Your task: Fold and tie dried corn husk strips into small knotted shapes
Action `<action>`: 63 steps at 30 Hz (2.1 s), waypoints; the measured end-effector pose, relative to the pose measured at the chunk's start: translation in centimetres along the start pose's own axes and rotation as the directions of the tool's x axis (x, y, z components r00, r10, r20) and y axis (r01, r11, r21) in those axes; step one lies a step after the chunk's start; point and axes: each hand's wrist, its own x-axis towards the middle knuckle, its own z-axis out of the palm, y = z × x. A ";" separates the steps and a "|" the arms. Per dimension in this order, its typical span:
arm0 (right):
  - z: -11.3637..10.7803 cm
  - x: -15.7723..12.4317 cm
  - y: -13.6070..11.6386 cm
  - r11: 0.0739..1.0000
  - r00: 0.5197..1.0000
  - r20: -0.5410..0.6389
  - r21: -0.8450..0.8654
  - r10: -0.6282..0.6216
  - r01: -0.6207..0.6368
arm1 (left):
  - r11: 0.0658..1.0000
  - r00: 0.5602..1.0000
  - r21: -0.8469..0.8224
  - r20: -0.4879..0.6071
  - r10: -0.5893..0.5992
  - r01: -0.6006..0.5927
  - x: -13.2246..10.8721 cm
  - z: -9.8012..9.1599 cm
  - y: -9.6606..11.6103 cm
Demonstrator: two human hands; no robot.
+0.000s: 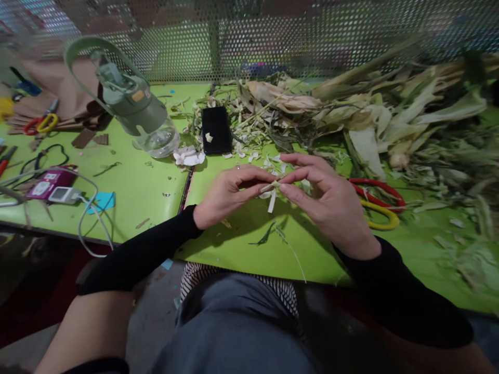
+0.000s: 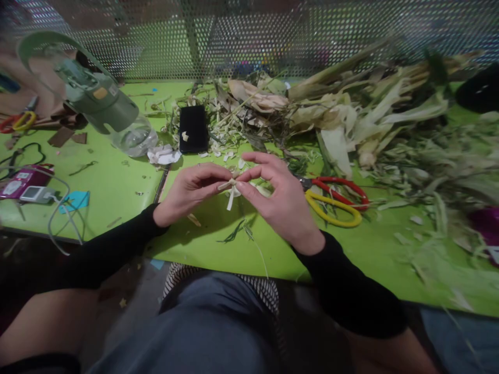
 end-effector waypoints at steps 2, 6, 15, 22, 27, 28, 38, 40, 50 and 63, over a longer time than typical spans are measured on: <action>-0.1 0.1 0.0 0.994 0.996 0.045 0.071 0.083 -0.086 | 1.000 1.000 0.014 0.013 0.016 -0.016 0.0 0.0 0.1; -0.2 0.1 -0.1 0.974 0.982 0.072 0.135 0.172 -0.181 | 1.000 0.999 -0.009 0.029 -0.024 0.025 0.0 0.1 0.1; -0.3 0.1 0.0 0.949 0.961 0.165 0.189 0.221 -0.251 | 0.986 0.988 -0.078 0.057 -0.144 0.148 0.1 0.2 0.1; -0.2 0.1 0.1 0.943 0.963 0.127 0.208 0.238 -0.261 | 0.981 0.982 -0.076 0.083 -0.169 0.176 0.0 0.3 0.4; -0.5 0.2 0.2 0.956 0.967 0.119 0.166 0.224 -0.242 | 0.946 0.970 -0.219 0.100 -0.223 0.240 -0.1 0.6 -0.1; -0.5 0.2 0.2 0.953 0.966 0.122 0.179 0.226 -0.245 | 0.941 0.968 -0.228 0.091 -0.233 0.248 -0.1 0.7 -0.1; -0.6 0.1 -0.2 0.914 0.942 0.184 0.248 0.280 -0.320 | 0.936 0.973 -0.267 0.101 -0.207 0.227 0.0 0.5 -0.3; -0.5 0.1 -0.3 0.905 0.938 0.191 0.264 0.289 -0.333 | 0.933 0.971 -0.270 0.105 -0.216 0.237 -0.1 0.5 -0.4; -0.6 0.1 -0.3 0.958 0.963 0.142 0.140 0.230 -0.250 | 0.941 0.969 -0.235 0.087 -0.230 0.245 -0.2 0.9 -0.1; -0.4 0.1 0.0 0.991 0.991 0.056 0.046 0.123 -0.126 | 0.855 0.916 -0.337 0.076 -0.393 0.394 -0.3 1.5 0.5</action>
